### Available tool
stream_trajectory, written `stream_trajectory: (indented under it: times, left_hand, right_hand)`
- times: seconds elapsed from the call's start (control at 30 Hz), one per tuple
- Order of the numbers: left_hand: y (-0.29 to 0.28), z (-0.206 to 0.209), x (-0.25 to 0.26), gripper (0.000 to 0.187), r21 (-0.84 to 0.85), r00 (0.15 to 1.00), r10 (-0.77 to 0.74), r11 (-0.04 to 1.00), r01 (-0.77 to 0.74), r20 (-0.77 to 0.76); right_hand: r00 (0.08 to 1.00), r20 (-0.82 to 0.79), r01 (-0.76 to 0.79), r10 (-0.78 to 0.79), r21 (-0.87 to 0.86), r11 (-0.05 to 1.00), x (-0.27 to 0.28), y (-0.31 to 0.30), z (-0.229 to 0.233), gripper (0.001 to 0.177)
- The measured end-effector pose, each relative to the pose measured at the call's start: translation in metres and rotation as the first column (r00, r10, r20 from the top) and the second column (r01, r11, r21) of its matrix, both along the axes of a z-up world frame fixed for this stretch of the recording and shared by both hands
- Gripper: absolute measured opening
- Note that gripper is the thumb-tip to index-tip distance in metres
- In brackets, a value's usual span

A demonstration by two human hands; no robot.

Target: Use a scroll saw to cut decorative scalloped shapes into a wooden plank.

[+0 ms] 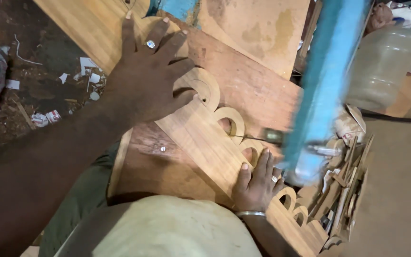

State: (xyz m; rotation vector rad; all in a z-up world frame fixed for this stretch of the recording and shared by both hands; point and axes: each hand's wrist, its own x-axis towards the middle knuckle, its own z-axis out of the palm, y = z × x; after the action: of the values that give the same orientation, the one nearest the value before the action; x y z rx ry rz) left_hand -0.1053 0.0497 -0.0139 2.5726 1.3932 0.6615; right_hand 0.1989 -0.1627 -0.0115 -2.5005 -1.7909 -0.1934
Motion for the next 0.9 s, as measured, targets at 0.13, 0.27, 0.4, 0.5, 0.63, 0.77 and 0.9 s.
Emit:
stream_trajectory:
  times: [0.13,0.27,0.4,0.5,0.63,0.77,0.9]
  left_hand:
    - [-0.0009,-0.0010,0.0006,0.063,0.022,1.000,0.009,1.000,-0.009,0.002]
    - [-0.0011,-0.0006,-0.0003,0.062,0.013,0.999,0.002,1.000,-0.002,0.047]
    - [-0.0037,-0.0001,-0.0012,0.060,0.001,0.996,0.002,1.000,-0.002,0.086]
    - [-0.0053,0.0002,-0.0013,0.058,0.009,0.998,0.005,1.000,-0.005,0.069]
    - [-0.0076,0.0003,-0.0032,0.058,-0.005,0.998,0.014,1.000,-0.013,0.065]
    - [-0.0084,0.0003,-0.0029,0.061,-0.021,1.000,0.010,1.000,-0.010,0.020]
    - [-0.0090,0.0016,-0.0020,0.063,-0.019,0.999,0.012,1.000,-0.012,0.045]
  right_hand:
    - [1.000,-0.008,0.027,-0.027,-0.014,1.000,0.0002,0.0008,0.0011,0.073]
    - [1.000,-0.019,-0.007,0.007,-0.001,1.000,0.0017,-0.0014,0.0006,0.072]
    - [1.000,0.004,-0.004,0.004,-0.005,1.000,0.0041,0.0008,0.0004,0.073]
    - [1.000,0.006,-0.025,0.025,-0.011,1.000,0.0049,0.0005,0.0016,0.072]
    - [1.000,-0.004,-0.001,0.001,-0.014,1.000,-0.0009,0.0049,0.0065,0.071]
    - [0.999,-0.036,0.010,-0.010,-0.017,1.000,0.0019,0.0062,0.0085,0.073]
    - [0.999,-0.016,-0.035,0.034,-0.028,0.999,0.0063,0.0051,0.0092,0.073]
